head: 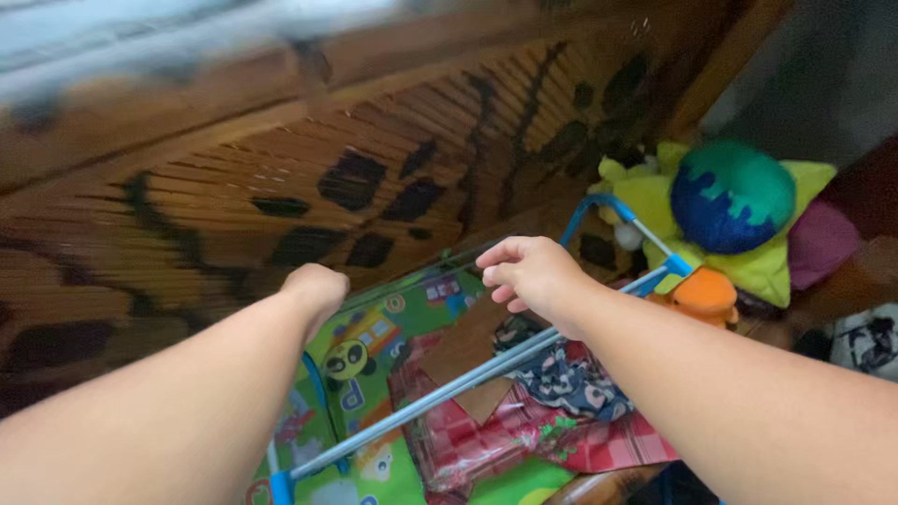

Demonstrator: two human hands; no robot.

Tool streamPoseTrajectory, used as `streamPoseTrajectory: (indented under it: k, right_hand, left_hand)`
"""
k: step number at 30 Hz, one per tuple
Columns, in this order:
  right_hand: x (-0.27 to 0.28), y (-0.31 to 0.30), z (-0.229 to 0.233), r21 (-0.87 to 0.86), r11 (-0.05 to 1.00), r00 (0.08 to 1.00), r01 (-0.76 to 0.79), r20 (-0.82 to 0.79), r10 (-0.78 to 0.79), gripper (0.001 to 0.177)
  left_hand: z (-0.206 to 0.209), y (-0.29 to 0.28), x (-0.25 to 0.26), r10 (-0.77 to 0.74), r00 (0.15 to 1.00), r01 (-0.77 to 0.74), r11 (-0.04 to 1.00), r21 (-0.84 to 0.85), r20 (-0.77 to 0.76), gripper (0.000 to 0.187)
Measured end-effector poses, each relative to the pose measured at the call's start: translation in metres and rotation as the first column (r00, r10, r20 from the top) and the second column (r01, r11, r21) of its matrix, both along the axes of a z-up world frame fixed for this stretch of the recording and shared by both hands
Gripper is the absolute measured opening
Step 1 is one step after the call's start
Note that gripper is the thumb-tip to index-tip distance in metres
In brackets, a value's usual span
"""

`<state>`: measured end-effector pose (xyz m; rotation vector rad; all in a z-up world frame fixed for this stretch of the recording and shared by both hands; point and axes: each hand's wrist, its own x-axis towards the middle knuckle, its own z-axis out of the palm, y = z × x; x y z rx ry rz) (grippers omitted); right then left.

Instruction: The person assembles a blue and silver metal drying rack by inserting metal rods into blue plastic frames and connecting the components. The person wipes the frame with a cloth before inserting the rods and secures the parts together.

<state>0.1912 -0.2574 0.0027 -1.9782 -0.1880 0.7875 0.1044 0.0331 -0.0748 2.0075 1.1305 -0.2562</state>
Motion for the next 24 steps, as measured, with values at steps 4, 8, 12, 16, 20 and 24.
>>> streamPoseTrajectory:
  k: [4,8,12,16,20,24]
  right_hand:
    - [0.018,0.009,-0.043,-0.007,0.999,0.999,-0.034,-0.034,0.034,0.025]
    - [0.024,0.031,-0.081,0.008,0.999,0.992,-0.042,-0.117,0.043,0.025]
    - [0.015,0.046,-0.117,0.001,0.997,0.984,-0.072,-0.162,0.071,0.025]
    - [0.011,0.052,-0.142,0.042,0.999,0.969,-0.013,-0.246,0.023,0.023]
    - [0.011,0.051,-0.156,0.061,0.998,0.971,-0.006,-0.240,0.021,0.023]
    - [0.014,0.046,-0.160,0.067,0.998,0.965,0.010,-0.262,0.008,0.024]
  left_hand:
    - [-0.066,-0.004,0.017,-0.091,0.991,0.093,0.996,0.013,-0.103,0.045]
    - [-0.098,-0.013,0.025,-0.184,0.957,0.190,0.982,0.003,-0.226,0.047]
    - [-0.118,-0.013,0.031,-0.269,0.906,0.279,0.960,-0.017,-0.328,0.051]
    - [-0.141,-0.012,0.048,-0.338,0.852,0.359,0.933,-0.025,-0.399,0.055]
    - [-0.168,-0.012,0.062,-0.401,0.800,0.437,0.899,-0.025,-0.447,0.059]
    - [-0.193,-0.020,0.069,-0.453,0.750,0.500,0.866,-0.036,-0.481,0.063]
